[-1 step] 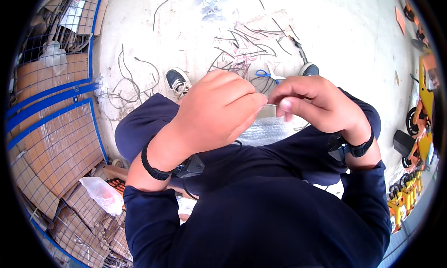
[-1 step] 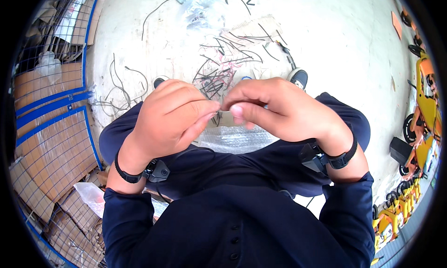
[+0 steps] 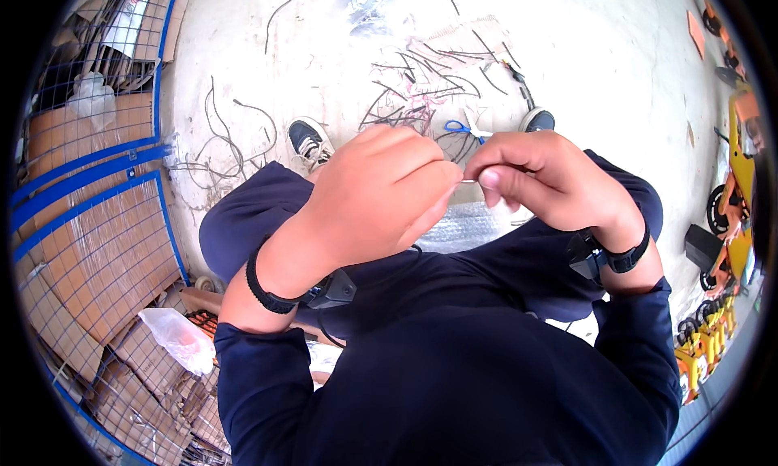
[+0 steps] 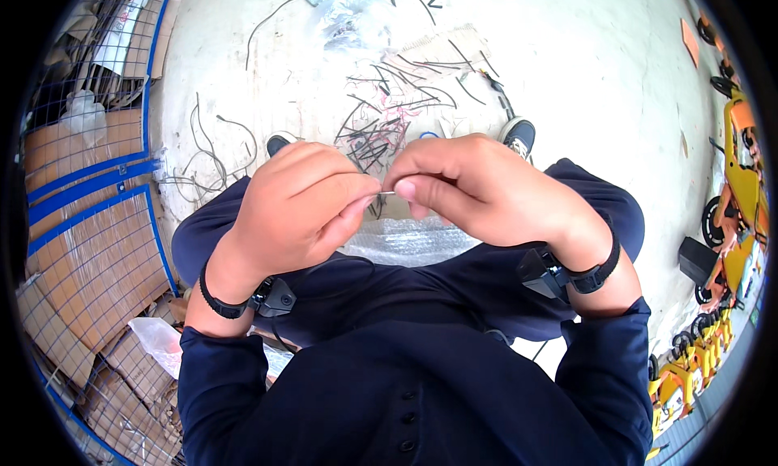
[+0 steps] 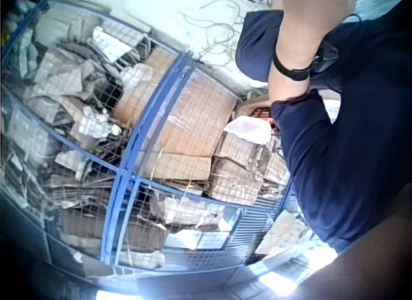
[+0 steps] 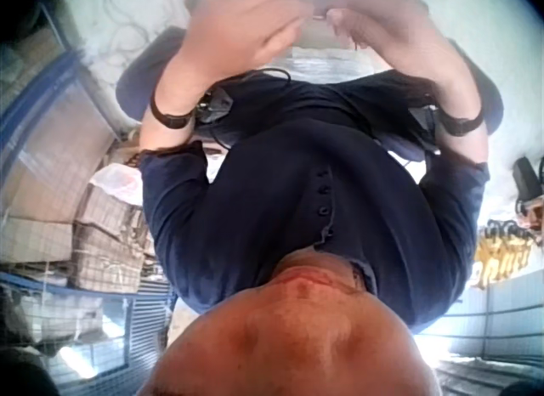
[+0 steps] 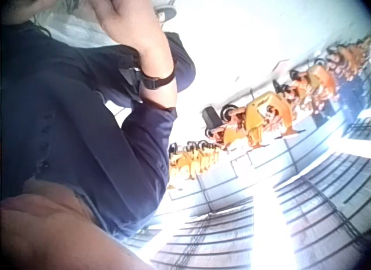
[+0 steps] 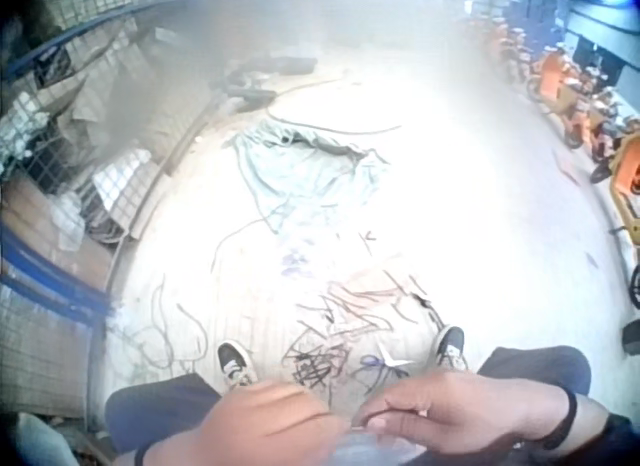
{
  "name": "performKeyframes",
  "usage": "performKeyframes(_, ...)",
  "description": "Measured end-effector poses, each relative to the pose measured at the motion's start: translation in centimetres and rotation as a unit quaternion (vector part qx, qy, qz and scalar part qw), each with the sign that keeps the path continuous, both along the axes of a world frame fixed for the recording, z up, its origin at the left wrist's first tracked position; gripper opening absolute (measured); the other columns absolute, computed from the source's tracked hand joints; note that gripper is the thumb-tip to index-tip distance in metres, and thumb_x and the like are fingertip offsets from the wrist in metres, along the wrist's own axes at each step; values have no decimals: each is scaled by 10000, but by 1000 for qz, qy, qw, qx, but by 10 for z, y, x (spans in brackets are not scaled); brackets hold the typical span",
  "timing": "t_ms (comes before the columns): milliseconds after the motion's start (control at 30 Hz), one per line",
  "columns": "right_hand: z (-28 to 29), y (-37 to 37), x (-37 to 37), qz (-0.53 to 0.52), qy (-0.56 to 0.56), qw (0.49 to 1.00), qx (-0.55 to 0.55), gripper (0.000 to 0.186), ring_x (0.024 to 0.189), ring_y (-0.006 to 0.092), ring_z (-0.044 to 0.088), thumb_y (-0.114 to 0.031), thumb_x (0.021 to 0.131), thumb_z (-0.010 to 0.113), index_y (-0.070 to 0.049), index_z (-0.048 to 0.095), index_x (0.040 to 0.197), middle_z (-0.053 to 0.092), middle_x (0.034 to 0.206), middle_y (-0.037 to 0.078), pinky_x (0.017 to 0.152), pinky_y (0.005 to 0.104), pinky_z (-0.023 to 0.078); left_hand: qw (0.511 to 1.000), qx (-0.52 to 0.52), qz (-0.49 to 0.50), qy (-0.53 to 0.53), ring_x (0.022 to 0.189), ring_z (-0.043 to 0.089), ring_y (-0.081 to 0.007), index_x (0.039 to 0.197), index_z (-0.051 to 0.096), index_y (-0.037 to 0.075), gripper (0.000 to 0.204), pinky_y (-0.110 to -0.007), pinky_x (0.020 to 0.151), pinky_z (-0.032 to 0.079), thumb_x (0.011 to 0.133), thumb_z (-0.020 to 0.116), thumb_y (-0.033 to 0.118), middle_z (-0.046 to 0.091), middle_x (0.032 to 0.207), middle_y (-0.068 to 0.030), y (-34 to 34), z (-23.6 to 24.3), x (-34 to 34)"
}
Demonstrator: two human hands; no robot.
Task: The person holds and twists thin electrical wires by hand and uses scissors to trim the ends of the wires.
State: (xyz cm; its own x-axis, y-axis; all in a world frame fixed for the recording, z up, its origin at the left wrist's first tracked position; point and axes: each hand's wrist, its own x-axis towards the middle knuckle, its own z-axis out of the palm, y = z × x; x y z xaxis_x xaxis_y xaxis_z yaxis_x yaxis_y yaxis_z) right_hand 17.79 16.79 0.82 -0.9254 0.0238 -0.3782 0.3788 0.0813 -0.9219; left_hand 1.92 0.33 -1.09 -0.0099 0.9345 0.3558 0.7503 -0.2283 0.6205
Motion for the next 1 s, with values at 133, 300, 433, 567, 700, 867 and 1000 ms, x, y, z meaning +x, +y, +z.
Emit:
performKeyframes(133,-13,-10,-1,-24,116,988,97,104,641,314,596,-76,907,530,-19,613,928,614,728,148,599,346,470,998,-61,26,3,600,538,-253,795,597,49,172,-330,514,435,646,634,-27,541,709,-82,-1,-4,7)
performKeyframes(300,-7,-13,-5,3,111,985,134,91,673,346,608,-77,883,546,-15,609,904,620,723,158,599,376,472,996,-72,50,-6,557,506,-262,764,578,56,150,-340,494,416,636,613,-15,520,670,-78,-2,1,8)
performKeyframes(433,-14,-19,-3,26,163,974,153,86,671,342,607,-61,876,547,-10,607,911,622,737,153,597,370,472,996,-74,43,-14,526,485,-260,728,550,54,133,-327,480,396,621,586,-17,502,634,-76,-5,-3,9)
performKeyframes(567,-3,-18,-3,31,166,985,43,85,669,303,614,-35,880,542,-6,607,927,629,764,131,602,339,477,988,-76,35,-130,505,459,-225,696,530,54,120,-301,478,361,611,542,-30,487,589,-55,-14,12,13)
performKeyframes(700,-1,-19,2,32,174,984,-3,98,675,259,632,-14,886,524,-6,609,935,640,777,112,602,309,482,974,-81,29,-212,464,404,-180,676,525,61,95,-284,501,334,632,516,-23,484,559,-22,-17,16,15)
performKeyframes(867,0,-16,2,42,180,983,5,96,654,247,635,-11,883,523,-9,605,932,640,769,105,591,305,485,962,-107,28,-250,448,379,-163,676,525,64,73,-275,520,331,662,506,-5,465,543,-4,-17,19,14)
performKeyframes(1000,4,-11,4,60,188,980,40,89,657,246,641,-9,880,525,-10,602,924,640,765,99,596,302,490,954,-135,16,-267,459,385,-154,679,526,57,63,-270,533,335,670,503,-2,470,549,-11,-17,22,11)
